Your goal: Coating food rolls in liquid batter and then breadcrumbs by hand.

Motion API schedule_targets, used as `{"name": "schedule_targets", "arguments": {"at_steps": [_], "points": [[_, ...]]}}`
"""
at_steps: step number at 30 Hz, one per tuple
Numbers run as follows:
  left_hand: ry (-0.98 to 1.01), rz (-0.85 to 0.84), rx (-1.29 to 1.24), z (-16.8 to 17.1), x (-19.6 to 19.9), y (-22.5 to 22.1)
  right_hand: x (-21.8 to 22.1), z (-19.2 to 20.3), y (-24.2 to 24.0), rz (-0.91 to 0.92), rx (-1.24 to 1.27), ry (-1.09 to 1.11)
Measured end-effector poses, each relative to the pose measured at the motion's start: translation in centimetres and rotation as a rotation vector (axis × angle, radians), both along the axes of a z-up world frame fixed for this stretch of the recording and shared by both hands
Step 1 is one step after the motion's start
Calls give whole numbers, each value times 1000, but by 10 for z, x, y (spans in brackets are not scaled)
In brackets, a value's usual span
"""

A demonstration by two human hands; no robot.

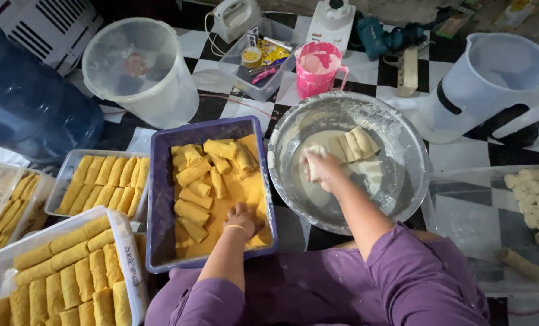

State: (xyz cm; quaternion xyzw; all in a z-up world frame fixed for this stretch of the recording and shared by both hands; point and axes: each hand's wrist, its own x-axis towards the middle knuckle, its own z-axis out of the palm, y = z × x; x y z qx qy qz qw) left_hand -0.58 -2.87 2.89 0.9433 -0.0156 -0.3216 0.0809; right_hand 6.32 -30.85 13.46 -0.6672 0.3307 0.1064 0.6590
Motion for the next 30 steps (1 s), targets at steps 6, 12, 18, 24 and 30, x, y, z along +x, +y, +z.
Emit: {"name": "schedule_targets", "arguments": {"at_steps": [6,12,18,24,30], "points": [[581,56,-47,-22,-11,14,-41,105,32,533,-26,-295],[-68,-873,397,-163,24,69,-83,87,99,1142,-522,-522],[457,1282,-1334,107,-16,12,-45,44,71,936,-750,-880],[-43,413,-552,-63,9,23,12,-4,-25,588,-1108,-300],[-245,296,-294,51,-3,1,13,-38,-48,854,-1085,84]]}}
